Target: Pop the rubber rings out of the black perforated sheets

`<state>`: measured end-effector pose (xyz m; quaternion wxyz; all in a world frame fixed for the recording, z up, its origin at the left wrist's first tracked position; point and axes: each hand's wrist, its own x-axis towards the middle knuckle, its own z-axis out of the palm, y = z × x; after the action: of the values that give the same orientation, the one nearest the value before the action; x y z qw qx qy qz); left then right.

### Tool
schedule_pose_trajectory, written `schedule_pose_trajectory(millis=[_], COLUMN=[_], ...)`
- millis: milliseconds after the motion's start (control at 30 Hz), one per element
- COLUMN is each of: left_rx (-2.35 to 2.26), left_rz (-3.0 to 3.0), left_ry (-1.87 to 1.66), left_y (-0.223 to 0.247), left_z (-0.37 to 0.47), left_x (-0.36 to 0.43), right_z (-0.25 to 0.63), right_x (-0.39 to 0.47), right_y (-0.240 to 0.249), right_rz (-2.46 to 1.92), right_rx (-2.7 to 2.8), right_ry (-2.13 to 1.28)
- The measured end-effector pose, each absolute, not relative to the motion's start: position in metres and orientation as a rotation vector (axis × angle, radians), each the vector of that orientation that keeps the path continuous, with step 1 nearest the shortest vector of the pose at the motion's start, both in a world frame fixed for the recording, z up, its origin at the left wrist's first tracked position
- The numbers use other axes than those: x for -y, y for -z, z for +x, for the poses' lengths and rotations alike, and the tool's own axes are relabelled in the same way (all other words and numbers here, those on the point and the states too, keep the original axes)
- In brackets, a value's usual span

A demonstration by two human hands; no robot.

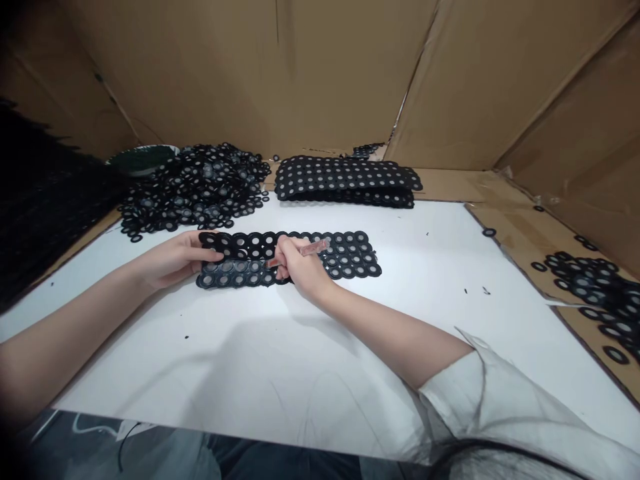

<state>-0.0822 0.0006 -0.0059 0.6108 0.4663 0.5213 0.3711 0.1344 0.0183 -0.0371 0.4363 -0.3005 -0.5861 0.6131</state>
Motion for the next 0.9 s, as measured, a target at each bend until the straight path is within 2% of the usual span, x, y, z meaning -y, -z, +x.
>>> schedule_pose_trajectory(millis=[233, 433, 633, 767, 900], left_rx=[-1.215, -1.246, -1.286, -1.346, -1.579], left_rz=[0.991, 0.972, 1.084, 1.248, 1.39], left_ry=[-0.868, -1.046, -1.01, -1.042, -1.11], left_y=[0.006, -0.005, -0.017, -0.013, 0.004], left_z=[-0.078, -0.045, -0.03, -0.044, -0.059], left_x=[0.001, 0.024, 0.043, 0.029, 0.009], right_z=[0.135, 0.132, 0.125, 0.126, 0.136], right_x=[-0.016, -0.008, -0.004, -0.011, -0.026], right_y=[0.034, 0.034, 0.035, 0.035, 0.035], right_rz=[-0.788, -0.907, -0.858, -0.83, -0.774], right_rx=[1.596, 1.84, 2.042, 1.864, 1.441], right_ry=[-1.43, -1.111, -0.827, -1.137, -1.495])
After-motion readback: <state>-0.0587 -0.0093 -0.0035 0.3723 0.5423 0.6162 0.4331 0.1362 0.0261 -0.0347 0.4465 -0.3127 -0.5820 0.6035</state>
